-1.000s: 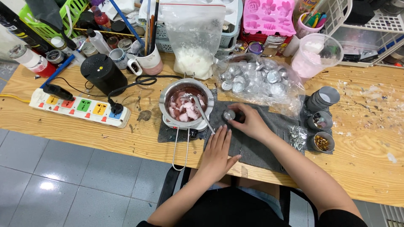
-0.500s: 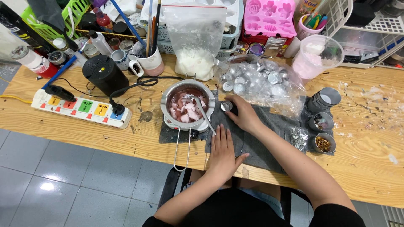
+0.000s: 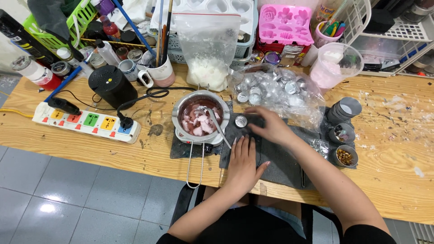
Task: Placing metal wick holders into small tealight containers.
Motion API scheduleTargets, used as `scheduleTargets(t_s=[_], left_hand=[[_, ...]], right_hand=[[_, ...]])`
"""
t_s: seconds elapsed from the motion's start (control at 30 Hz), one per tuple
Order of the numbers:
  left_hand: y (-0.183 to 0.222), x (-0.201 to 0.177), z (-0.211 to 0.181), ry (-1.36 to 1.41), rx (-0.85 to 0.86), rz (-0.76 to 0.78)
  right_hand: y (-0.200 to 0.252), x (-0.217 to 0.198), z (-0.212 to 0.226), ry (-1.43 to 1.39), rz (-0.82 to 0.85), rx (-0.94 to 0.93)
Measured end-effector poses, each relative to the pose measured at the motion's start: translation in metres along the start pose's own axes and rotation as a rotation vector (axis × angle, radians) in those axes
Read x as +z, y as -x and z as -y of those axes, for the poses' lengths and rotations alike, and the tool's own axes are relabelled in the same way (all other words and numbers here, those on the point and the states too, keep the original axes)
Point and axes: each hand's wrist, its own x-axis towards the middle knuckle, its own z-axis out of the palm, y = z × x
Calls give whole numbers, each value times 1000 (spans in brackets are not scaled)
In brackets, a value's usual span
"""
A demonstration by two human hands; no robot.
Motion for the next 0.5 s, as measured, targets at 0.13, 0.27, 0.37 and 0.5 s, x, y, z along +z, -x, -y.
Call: scheduleTargets(t_s=[0.13,0.27,0.37,0.5], left_hand=[[-14,7,-8,28,46,-59],[-29,4,-22,27,87,-17],[-47,-2,-33,111,65,-59],[-86,4,-41,96,-16,-135]], right_hand=[[-6,-20,-15,109,-100,4],[-5,-37,-23,456,-288,-71],[-2,-53,-26,572,-403,10],[2,-65,-33,692,-378,200]])
